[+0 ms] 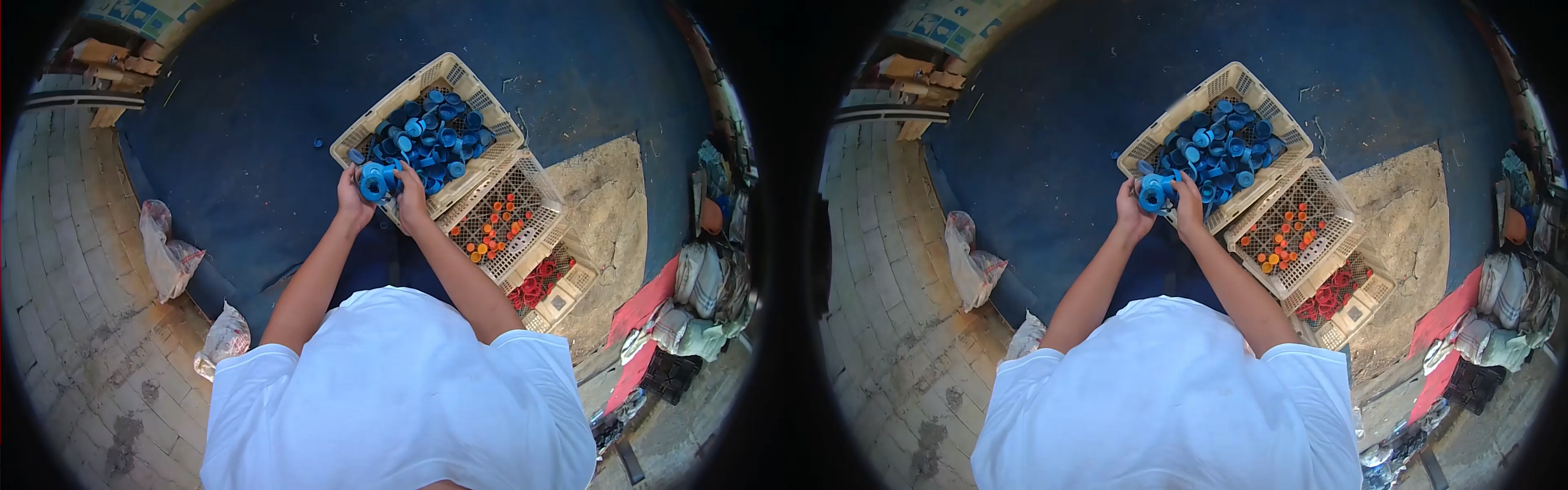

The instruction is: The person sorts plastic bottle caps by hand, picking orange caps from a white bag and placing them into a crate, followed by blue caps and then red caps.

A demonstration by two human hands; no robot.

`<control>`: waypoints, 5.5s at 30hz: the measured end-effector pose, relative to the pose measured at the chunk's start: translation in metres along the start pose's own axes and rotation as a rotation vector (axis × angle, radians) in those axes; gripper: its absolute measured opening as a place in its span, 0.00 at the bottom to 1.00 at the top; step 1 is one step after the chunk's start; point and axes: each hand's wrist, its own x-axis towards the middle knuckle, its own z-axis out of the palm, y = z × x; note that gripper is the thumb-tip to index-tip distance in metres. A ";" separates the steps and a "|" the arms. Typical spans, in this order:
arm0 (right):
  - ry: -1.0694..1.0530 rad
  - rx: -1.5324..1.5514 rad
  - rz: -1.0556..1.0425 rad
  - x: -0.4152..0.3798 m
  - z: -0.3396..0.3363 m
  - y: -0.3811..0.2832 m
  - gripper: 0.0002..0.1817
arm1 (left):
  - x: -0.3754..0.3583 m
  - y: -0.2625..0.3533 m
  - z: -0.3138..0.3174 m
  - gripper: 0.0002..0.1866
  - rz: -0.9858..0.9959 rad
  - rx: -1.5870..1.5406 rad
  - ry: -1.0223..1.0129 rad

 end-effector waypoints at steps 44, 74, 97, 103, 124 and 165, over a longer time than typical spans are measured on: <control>0.624 0.315 -0.216 -0.100 -0.053 0.054 0.13 | 0.042 0.050 0.054 0.13 -0.707 0.474 -0.193; 1.454 1.107 -0.511 -0.489 -0.255 0.356 0.12 | -0.300 -0.319 -0.009 0.10 -1.168 1.252 -0.456; 1.753 0.721 -0.580 -0.588 -0.459 0.287 0.10 | -0.436 -0.656 0.018 0.13 -1.475 1.461 -0.560; 2.003 0.267 -0.482 -0.654 -0.551 0.216 0.09 | -0.487 -0.711 0.070 0.22 -1.720 1.439 -0.875; 1.591 -0.816 0.273 -0.645 -0.954 0.244 0.34 | -0.516 -0.716 0.101 0.31 -1.456 1.292 -1.178; 1.778 0.502 -0.478 -0.716 -0.767 0.233 0.31 | -0.542 -0.764 0.113 0.24 -1.383 1.428 -1.231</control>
